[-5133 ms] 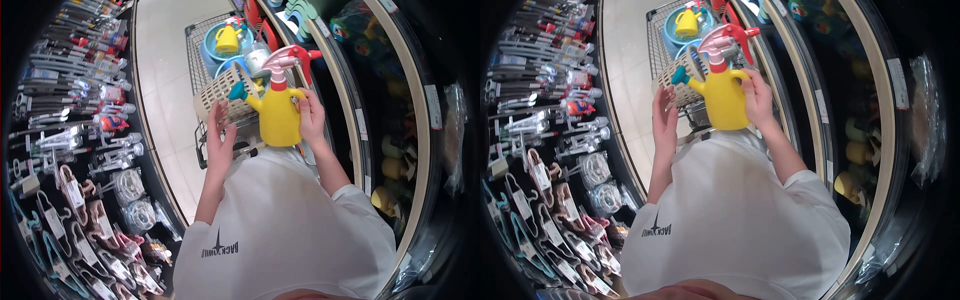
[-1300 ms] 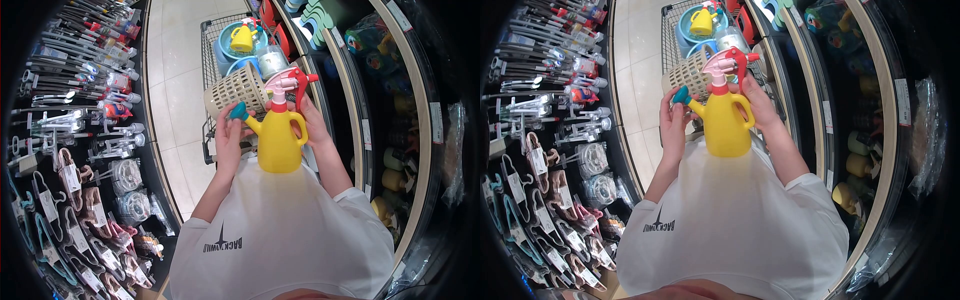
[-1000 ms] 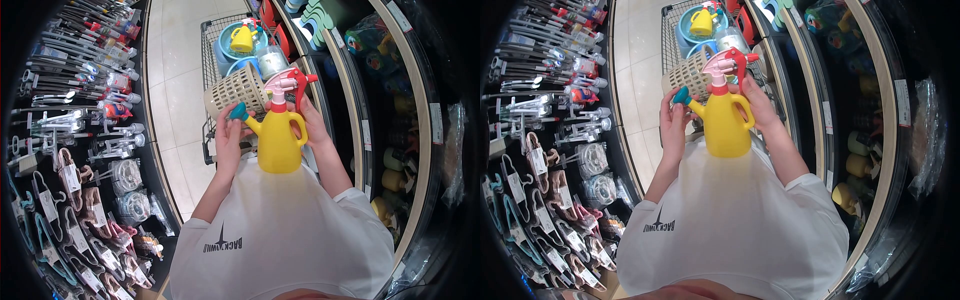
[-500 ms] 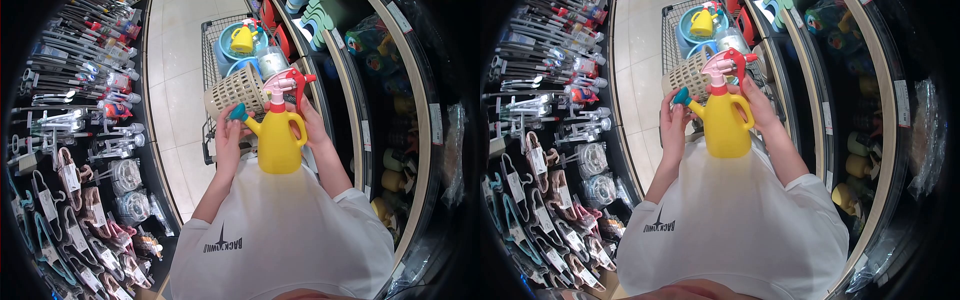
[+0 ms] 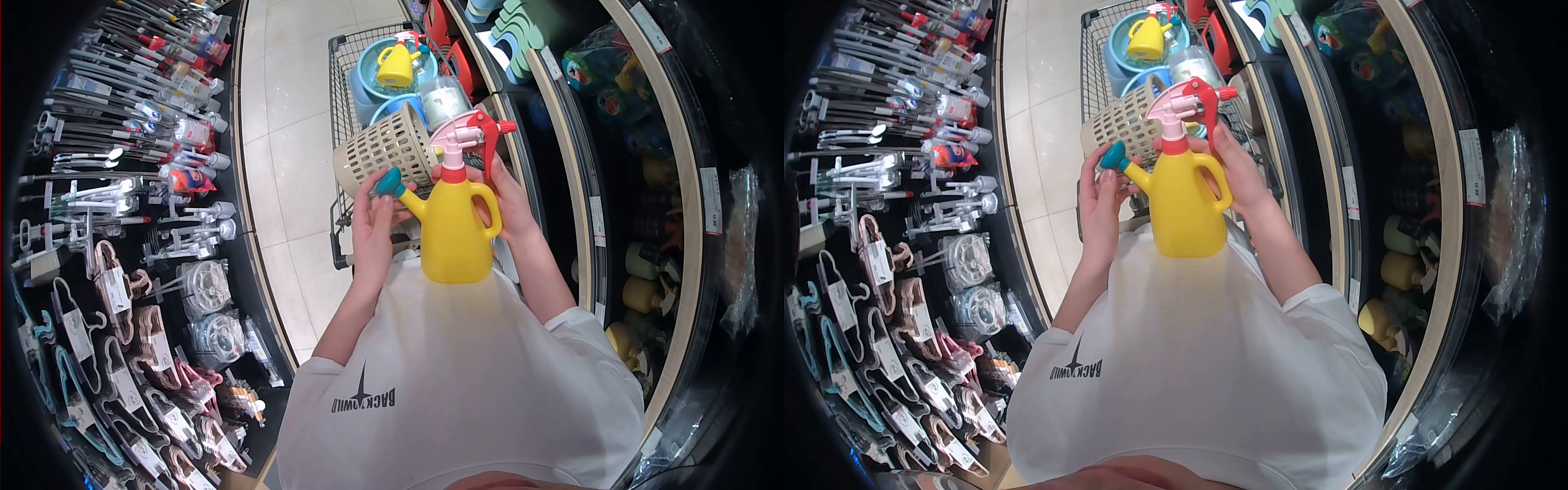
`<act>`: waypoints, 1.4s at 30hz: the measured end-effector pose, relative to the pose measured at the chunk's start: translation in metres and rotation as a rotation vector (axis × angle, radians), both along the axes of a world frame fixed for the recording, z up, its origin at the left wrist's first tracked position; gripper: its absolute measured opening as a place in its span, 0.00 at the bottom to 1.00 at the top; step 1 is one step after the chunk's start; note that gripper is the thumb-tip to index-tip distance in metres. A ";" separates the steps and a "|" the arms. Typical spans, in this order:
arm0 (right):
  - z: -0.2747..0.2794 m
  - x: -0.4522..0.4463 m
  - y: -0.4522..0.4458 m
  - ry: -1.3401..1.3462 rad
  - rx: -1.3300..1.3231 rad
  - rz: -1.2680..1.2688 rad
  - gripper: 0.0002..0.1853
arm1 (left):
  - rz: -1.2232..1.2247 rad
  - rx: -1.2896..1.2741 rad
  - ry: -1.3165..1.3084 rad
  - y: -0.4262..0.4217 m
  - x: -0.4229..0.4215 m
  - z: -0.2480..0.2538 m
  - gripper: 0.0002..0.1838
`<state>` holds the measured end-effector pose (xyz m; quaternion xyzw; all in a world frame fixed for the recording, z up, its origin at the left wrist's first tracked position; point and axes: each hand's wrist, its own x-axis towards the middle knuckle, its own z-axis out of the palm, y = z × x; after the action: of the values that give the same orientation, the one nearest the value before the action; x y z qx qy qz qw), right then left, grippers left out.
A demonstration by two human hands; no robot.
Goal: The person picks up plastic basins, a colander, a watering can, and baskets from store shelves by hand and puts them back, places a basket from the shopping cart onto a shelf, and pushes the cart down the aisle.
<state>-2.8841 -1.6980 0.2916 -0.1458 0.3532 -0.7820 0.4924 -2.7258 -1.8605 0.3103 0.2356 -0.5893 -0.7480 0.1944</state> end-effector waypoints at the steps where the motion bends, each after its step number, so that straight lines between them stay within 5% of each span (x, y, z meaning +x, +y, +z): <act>1: 0.000 0.000 0.000 0.000 0.000 0.000 0.46 | 0.000 0.000 0.000 0.000 0.000 0.000 0.21; 19: -0.003 -0.004 -0.005 -0.043 0.019 0.049 0.50 | 0.015 0.040 0.040 0.001 -0.003 -0.010 0.28; 25: 0.005 -0.003 -0.005 -0.054 -0.036 0.003 0.41 | -0.086 0.109 -0.027 0.002 -0.003 -0.027 0.30; 33: 0.005 -0.005 0.002 -0.085 -0.022 -0.079 0.39 | -0.224 0.120 -0.115 0.010 -0.006 -0.032 0.17; 42: 0.000 -0.009 0.007 -0.088 -0.026 -0.080 0.39 | -0.235 0.090 -0.153 0.013 -0.009 -0.037 0.16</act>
<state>-2.8927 -1.6911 0.2918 -0.1032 0.3265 -0.8114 0.4738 -2.7350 -1.8475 0.2730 0.2296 -0.5916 -0.7713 0.0493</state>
